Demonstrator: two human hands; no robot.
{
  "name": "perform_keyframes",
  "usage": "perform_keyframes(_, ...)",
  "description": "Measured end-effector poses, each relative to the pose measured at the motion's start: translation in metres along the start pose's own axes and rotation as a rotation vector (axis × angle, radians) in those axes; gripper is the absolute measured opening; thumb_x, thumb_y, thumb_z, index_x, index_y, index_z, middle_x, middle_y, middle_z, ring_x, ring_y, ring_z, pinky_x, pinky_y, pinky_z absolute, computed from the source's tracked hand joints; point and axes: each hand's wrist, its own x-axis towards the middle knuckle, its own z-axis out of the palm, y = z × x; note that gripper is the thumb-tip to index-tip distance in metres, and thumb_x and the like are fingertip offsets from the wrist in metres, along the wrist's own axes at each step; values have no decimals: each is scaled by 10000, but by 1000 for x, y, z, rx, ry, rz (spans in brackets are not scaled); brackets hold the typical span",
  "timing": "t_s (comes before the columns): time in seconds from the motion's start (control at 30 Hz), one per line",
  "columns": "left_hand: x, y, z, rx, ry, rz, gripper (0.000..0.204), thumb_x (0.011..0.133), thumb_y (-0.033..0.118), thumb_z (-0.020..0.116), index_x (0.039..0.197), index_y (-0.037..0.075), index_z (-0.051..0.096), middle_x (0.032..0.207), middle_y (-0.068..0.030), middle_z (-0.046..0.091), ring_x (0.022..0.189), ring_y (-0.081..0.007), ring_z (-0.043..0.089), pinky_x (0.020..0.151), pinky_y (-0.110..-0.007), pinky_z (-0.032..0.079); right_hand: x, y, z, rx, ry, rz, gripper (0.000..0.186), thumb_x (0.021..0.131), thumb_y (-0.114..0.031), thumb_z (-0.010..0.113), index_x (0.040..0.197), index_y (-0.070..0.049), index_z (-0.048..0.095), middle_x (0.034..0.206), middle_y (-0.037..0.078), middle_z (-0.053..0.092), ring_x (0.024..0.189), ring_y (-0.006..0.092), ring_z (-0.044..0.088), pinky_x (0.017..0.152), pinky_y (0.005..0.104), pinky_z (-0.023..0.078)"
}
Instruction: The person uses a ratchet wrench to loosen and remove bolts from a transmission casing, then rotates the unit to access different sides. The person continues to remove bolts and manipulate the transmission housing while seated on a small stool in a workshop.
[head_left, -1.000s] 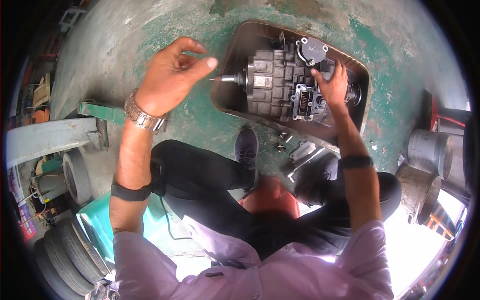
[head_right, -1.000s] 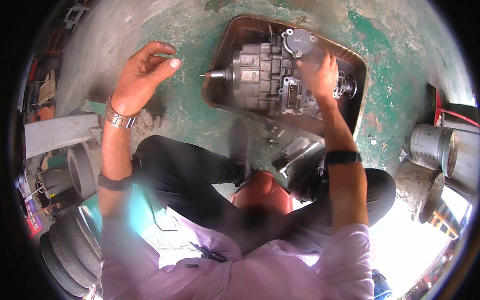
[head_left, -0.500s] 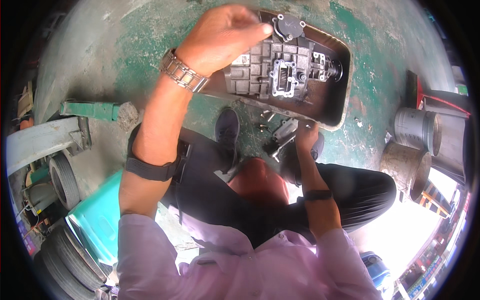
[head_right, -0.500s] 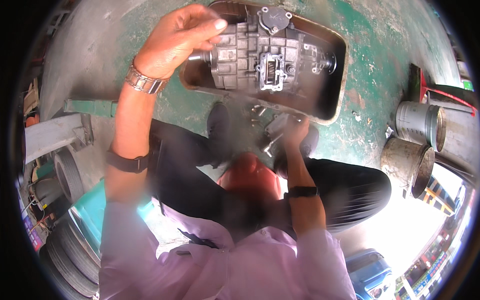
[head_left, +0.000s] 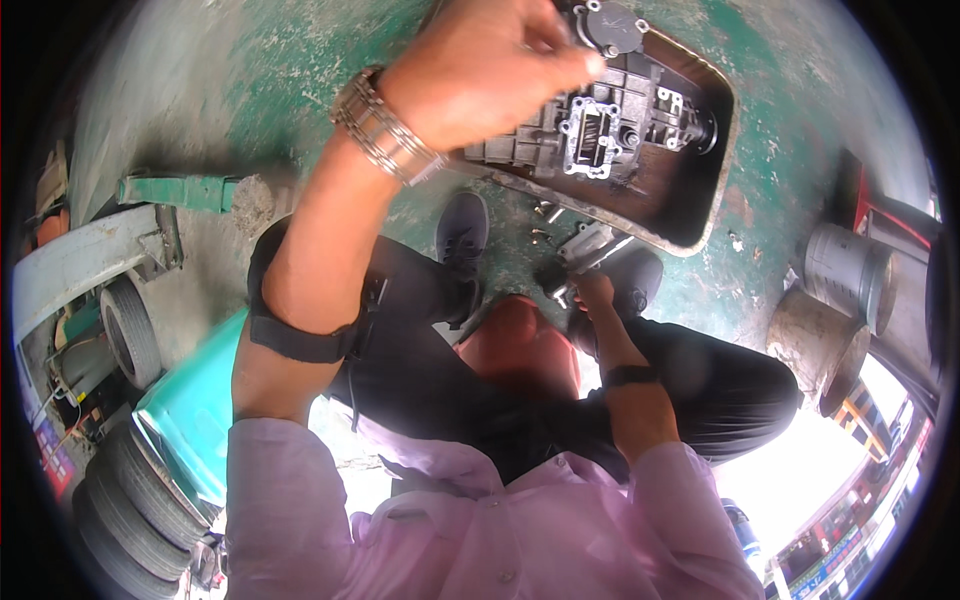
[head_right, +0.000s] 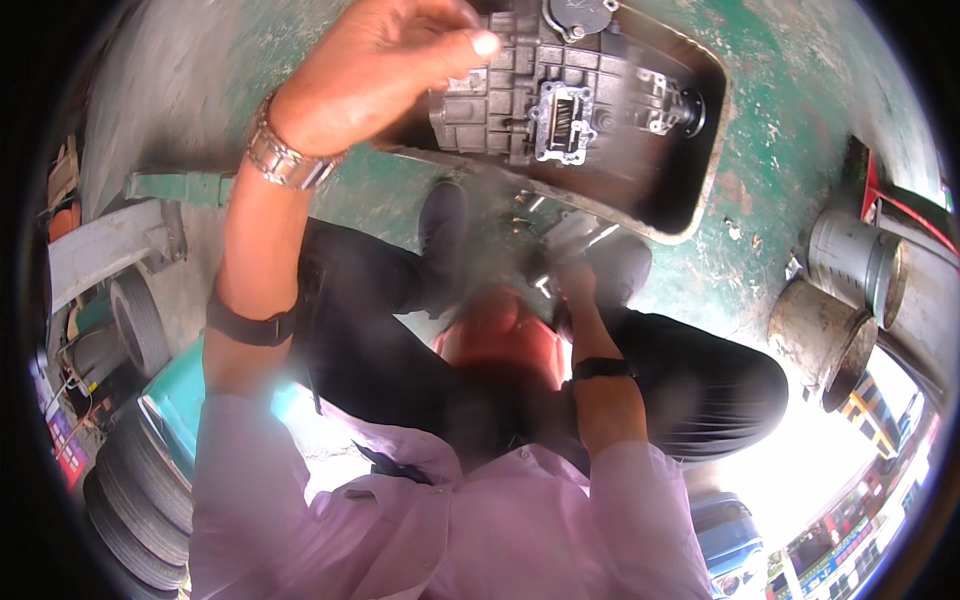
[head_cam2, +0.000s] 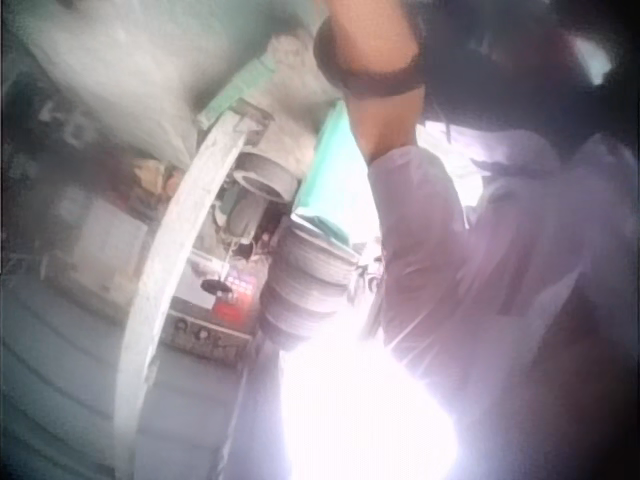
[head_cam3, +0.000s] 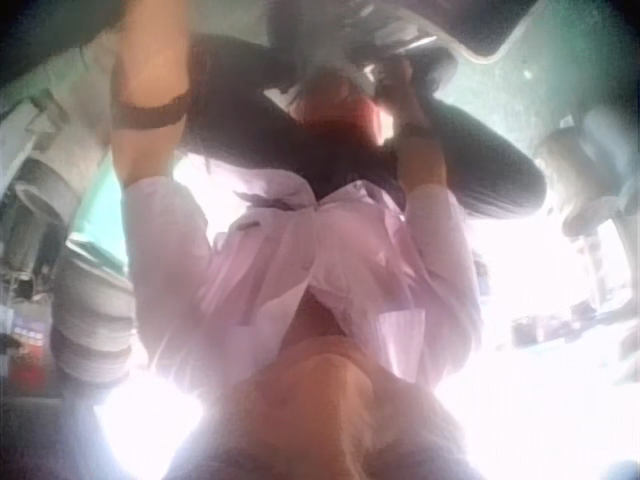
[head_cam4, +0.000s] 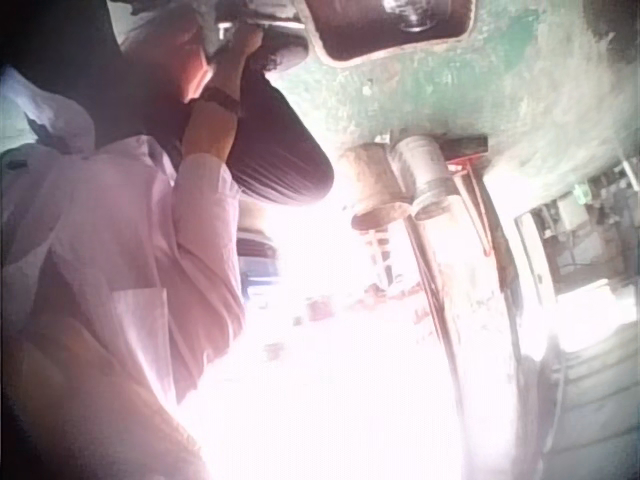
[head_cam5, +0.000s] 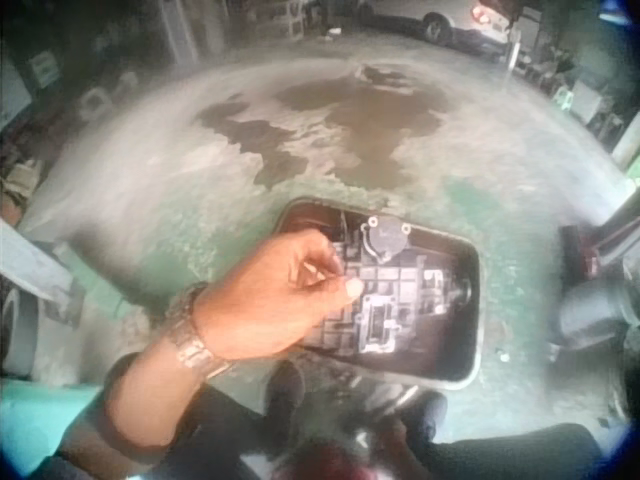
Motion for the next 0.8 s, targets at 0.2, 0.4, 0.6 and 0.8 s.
perform_keyframes(0.2,-2,2,10,450,102,140,261,836,231,706,904,-4,614,743,-88,637,673,-148,594,607,-285,475,-2,-26,5,74,44,116,457,717,-451,771,876,-34,676,713,72,640,557,183,626,493,324,530)
perform_keyframes(0.4,-4,6,9,468,95,88,214,889,177,682,936,3,565,641,-1,572,578,-38,477,504,-242,385,-2,-30,4,251,3,152,366,704,-328,804,840,-17,666,711,82,637,556,184,630,470,330,557)
perform_keyframes(0.6,-7,5,7,493,116,96,234,872,193,698,936,3,576,619,-10,555,558,-54,479,492,-260,383,7,-5,22,348,-54,187,200,735,-150,730,728,34,651,616,128,622,499,207,627,391,337,525)
perform_keyframes(0.8,-2,-5,3,581,138,159,285,838,238,722,927,-5,602,762,-83,633,705,-135,592,641,-304,488,-30,-16,13,384,-148,172,151,711,-98,738,770,11,651,686,102,608,583,213,623,492,371,543)
